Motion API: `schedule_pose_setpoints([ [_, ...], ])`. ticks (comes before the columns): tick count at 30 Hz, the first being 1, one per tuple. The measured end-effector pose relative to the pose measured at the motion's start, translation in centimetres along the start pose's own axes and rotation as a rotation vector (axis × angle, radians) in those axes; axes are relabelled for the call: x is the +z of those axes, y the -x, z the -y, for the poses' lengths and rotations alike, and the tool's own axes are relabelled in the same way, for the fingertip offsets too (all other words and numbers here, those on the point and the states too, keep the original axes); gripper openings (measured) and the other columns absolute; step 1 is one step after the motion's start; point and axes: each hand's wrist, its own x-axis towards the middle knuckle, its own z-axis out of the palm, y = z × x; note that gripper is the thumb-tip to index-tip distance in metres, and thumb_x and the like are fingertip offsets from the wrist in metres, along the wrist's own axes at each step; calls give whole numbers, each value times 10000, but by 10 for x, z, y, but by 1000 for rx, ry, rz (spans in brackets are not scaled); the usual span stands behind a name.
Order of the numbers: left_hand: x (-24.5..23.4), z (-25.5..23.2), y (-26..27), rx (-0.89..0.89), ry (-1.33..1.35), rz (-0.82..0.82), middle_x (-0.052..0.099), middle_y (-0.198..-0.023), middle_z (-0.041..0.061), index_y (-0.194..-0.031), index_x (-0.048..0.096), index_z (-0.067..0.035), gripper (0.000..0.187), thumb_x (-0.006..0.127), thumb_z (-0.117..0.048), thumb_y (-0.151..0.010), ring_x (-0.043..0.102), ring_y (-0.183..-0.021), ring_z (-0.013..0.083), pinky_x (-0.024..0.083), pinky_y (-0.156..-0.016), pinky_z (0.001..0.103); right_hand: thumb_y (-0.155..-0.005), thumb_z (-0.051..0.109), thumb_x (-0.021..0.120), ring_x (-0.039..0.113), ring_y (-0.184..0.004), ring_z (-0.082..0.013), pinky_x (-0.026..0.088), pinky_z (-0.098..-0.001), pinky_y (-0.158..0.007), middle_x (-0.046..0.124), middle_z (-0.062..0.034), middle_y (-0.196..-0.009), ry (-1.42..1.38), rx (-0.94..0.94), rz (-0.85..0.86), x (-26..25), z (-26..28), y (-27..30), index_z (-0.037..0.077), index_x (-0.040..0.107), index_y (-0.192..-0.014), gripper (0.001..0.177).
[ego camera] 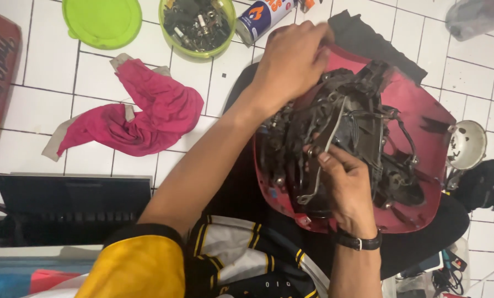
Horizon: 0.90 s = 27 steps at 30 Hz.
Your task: Repairing and adjusting a motorcycle headlight and fairing assembly using hand tools.
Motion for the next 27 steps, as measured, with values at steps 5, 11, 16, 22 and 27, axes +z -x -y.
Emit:
schedule_pose_setpoints([
  [5,2,14,14,75,-333,-335,590,-1303,177,-1248,627,-78,513,813,-141,-773,540,-1248,342,448,-1025,485,-969,60,601,697,-996,-183,548,-296,-887,756,-147,-1134,-17,-2,26,5,6,0,-95,671,-1247,326],
  [11,0,61,21,-511,267,-3,604,-1391,193,-1479,416,-27,852,816,-411,-832,606,-1284,333,492,-1100,433,-984,75,579,703,-1007,-206,569,-330,-900,734,-172,-1168,-166,25,32,-2,-1,-1,-110,610,-1307,374],
  [16,-22,61,37,-568,903,328,658,-1360,101,-1492,463,-116,819,737,-468,-805,603,-1253,250,480,-947,422,-972,87,584,688,-981,-190,553,-325,-868,729,-163,-1187,-118,53,18,-4,1,0,-75,614,-1343,406],
  [22,-38,58,47,-660,903,501,632,-1037,28,-1588,215,-266,937,667,-308,-769,579,-902,181,529,-664,391,-968,101,608,675,-968,-202,538,-334,-868,723,-170,-1190,-121,31,19,-9,1,0,-80,611,-1365,436],
  [27,-30,62,53,-658,1022,482,604,-911,30,-1619,220,-283,957,634,-236,-757,559,-759,144,484,-630,338,-952,110,608,683,-1001,-206,541,-338,-902,730,-169,-1188,-147,43,31,-15,-1,4,-75,608,-1367,455],
])
